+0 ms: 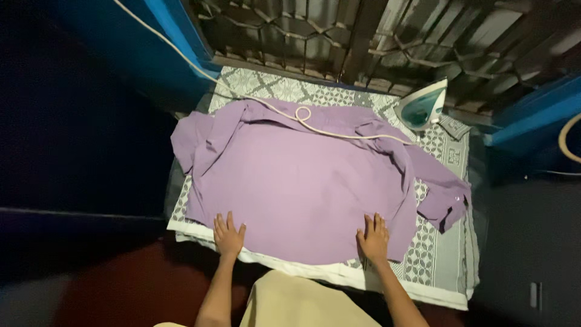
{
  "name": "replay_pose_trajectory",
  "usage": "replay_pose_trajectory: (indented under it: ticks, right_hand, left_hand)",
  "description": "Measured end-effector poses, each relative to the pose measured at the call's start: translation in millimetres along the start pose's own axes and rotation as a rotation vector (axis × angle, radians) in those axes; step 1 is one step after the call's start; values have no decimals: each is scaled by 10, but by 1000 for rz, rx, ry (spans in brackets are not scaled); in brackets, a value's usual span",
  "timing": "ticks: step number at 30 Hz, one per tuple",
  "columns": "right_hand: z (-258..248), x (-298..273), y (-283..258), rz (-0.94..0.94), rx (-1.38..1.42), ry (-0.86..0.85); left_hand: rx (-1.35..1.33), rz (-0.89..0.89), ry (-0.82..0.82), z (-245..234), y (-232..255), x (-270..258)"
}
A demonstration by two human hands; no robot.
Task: The person irons a purple long-sleeved shirt laid flat on a patterned cloth. They repeatedly smooth the fabric with their hands and move the iron across the body and sleeves to remove wrinkles.
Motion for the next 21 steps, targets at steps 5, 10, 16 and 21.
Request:
replay_pose_trajectory:
  ticks: [5, 10, 16, 21]
  right_hand:
    - [-23, -128, 65, -71, 78, -28]
    - [89, -272, 126, -121, 43, -166]
    - [246, -570, 122, -158, -87, -346]
    - [1, -569, 29, -233, 90, -60]
  left_hand:
    - [-92, -140, 8, 29, -152, 36]
    - [-144, -111, 15, 54, -183, 125]
    - [-183, -28, -171, 181, -173, -237]
    - [-120, 117, -293, 329, 34, -447]
Point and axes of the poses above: each hand's wrist, its own x-axis towards the middle knuckle, its own z-axis out of the palm, y = z × x, the point moved 9 cm from there along x, towards the middle knuckle, and after that the axes turned 1 degree about z, right-handed, at the moved point
